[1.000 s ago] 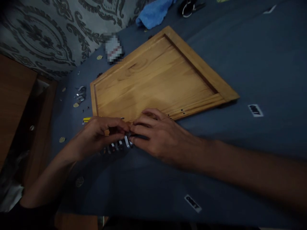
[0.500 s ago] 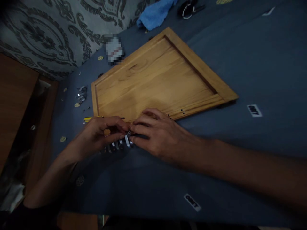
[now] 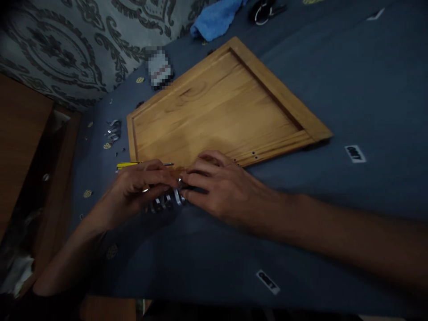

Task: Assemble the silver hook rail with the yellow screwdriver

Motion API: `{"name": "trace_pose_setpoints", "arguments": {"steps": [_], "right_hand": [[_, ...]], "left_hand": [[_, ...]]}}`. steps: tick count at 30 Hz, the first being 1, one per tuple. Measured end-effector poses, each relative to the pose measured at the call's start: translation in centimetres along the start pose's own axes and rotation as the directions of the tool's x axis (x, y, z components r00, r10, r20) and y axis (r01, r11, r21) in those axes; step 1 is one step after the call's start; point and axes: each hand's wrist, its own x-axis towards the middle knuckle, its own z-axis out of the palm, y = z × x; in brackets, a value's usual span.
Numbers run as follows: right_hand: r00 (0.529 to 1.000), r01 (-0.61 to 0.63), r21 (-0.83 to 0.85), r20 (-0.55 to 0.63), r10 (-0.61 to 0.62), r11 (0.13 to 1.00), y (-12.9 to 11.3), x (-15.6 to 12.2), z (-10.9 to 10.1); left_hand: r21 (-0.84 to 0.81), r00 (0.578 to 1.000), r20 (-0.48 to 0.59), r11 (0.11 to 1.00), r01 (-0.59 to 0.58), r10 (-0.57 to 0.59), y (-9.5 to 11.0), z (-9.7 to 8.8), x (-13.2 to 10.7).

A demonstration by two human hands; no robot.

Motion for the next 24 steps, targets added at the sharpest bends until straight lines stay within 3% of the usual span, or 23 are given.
{"name": "trace_pose_setpoints", "arguments": {"steps": [12,24], "right_hand": [[0.999,0.032,0.001,0.023,-0.032,0.999,0.2,-0.1,-0.2],[0.999,0.033,0.053,-0.009,-0.032,0.998,0.4,-0.3,0.0]], "left_hand": [[-0.038,0.998,-0.028,0.998,0.047,-0.048,0.2,0.0,-0.4],[0.110,0.998,-0.052,0.994,0.028,-0.022,0.9,0.4,-1.6]]}}
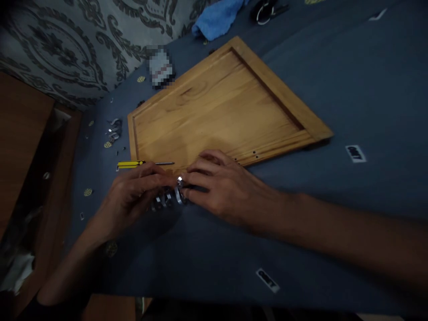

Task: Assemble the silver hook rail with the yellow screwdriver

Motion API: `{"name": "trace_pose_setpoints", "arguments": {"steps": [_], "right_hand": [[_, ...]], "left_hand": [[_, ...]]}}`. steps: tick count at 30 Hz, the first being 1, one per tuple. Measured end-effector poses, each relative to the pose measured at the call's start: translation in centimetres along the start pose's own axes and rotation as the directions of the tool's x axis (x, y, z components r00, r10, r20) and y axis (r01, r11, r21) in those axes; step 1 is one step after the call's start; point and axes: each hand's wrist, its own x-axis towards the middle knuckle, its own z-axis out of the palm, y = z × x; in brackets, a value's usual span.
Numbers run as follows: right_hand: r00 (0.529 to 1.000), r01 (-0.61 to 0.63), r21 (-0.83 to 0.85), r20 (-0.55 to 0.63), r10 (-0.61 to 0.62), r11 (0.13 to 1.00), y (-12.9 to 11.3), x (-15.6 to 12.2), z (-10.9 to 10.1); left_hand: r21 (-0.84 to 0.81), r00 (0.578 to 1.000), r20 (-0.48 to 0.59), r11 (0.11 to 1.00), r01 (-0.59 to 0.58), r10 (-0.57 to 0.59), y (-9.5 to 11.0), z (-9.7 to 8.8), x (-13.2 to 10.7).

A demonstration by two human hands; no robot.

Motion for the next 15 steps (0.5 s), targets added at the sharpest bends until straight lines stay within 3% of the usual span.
{"name": "trace_pose_setpoints", "arguments": {"steps": [10,15], "right_hand": [[0.999,-0.037,-0.018,0.017,0.037,0.999,-0.3,0.1,0.0],[0.999,-0.020,-0.037,0.042,0.021,0.999,-0.2,0.2,-0.2]], "left_hand": [[0.010,0.998,-0.042,0.998,0.054,-0.053,0.7,0.0,-0.3],[0.038,0.993,-0.088,0.996,0.076,-0.073,1.3,1.2,-0.6]]}}
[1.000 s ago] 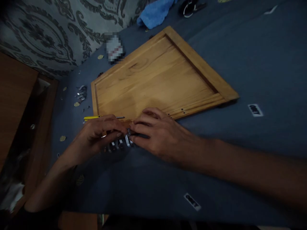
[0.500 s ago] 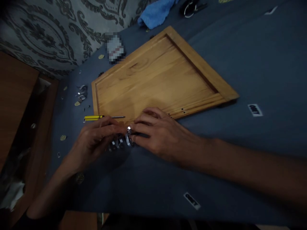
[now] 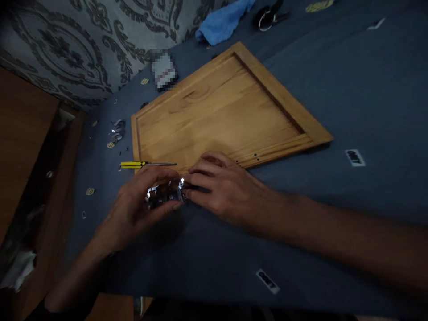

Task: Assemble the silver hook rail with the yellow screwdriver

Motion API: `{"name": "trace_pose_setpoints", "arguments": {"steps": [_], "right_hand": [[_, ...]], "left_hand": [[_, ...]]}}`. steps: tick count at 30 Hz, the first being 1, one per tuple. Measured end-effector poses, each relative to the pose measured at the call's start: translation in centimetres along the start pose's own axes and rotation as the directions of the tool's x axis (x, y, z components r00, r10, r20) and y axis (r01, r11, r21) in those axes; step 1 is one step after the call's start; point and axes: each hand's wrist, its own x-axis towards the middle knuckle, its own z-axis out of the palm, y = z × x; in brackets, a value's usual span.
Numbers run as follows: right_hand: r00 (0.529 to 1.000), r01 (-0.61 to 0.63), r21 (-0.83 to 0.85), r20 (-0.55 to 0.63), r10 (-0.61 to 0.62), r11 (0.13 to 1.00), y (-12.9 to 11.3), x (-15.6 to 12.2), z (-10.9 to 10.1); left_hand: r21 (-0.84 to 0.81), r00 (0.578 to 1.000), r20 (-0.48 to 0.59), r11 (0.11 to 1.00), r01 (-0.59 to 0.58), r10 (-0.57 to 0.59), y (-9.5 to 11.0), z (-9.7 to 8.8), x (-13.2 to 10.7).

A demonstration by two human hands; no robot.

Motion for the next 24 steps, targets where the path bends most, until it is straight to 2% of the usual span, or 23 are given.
{"name": "trace_pose_setpoints", "arguments": {"steps": [4,11,20,24], "right_hand": [[1.000,0.002,0.010,0.024,-0.003,1.000,0.0,0.0,-0.1],[0.998,0.004,0.003,0.070,-0.005,1.000,0.1,0.0,-0.5],[0.996,0.004,0.003,0.094,-0.004,1.000,0.3,-0.2,-0.6],[0.998,0.014,-0.001,0.064,-0.014,1.000,0.3,-0.2,-0.5]], "left_hand": [[0.050,0.999,-0.035,0.998,0.033,-0.032,0.2,1.1,-0.2],[-0.002,0.995,-0.063,0.997,0.078,-0.078,0.2,1.7,-0.5],[-0.006,0.999,-0.045,1.000,0.013,-0.013,-0.2,1.7,-0.3],[-0.004,0.998,-0.064,1.000,-0.025,0.025,-0.4,1.7,-0.3]]}}
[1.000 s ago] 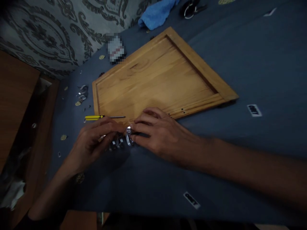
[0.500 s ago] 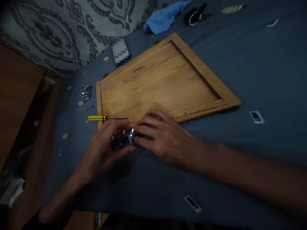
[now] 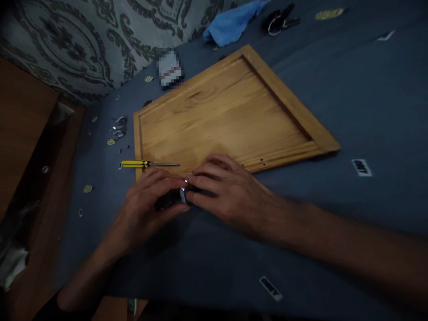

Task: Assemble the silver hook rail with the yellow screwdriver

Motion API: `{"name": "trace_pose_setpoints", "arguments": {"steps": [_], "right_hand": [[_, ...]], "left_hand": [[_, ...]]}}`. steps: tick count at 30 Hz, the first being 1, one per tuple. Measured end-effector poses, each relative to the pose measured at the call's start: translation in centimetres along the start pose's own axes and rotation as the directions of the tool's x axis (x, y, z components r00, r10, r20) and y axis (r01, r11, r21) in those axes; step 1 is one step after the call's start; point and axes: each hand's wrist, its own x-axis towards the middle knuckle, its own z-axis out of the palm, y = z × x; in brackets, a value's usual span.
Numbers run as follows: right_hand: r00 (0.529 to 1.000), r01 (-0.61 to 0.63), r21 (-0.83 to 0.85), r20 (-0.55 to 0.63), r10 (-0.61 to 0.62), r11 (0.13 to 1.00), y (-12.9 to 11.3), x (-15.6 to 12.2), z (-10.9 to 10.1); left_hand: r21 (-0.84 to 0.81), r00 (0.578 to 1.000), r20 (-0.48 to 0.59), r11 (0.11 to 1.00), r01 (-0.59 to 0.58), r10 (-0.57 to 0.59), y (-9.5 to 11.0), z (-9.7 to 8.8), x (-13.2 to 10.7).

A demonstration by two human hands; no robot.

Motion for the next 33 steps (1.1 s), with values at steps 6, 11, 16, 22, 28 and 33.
{"name": "trace_pose_setpoints", "arguments": {"steps": [6,11,16,22,28,33], "right_hand": [[1.000,-0.003,-0.012,0.018,0.003,1.000,-0.14,0.15,-0.01],[1.000,-0.010,-0.008,0.027,0.011,1.000,-0.20,0.12,0.02],[0.999,-0.013,-0.021,0.037,0.014,1.000,-0.24,0.04,0.04],[1.000,0.008,-0.029,0.002,-0.008,1.000,-0.34,0.26,0.06],[1.000,0.006,-0.033,-0.013,-0.007,0.999,-0.18,0.47,-0.05],[1.000,0.002,-0.024,-0.022,-0.002,1.000,-0.11,0.31,-0.01]], "left_hand": [[0.001,1.000,0.013,1.000,0.008,-0.008,0.02,-0.02,0.01],[0.009,1.000,0.007,1.000,0.005,-0.005,-0.03,0.04,-0.02],[-0.013,1.000,-0.029,1.000,-0.012,0.012,-0.17,0.26,-0.18],[-0.036,0.999,-0.043,0.999,0.007,-0.009,-0.26,0.45,-0.32],[-0.046,0.999,-0.033,0.999,0.011,-0.012,-0.28,0.41,-0.28],[-0.034,0.999,-0.042,0.999,-0.005,0.003,-0.30,0.42,-0.29]]}}
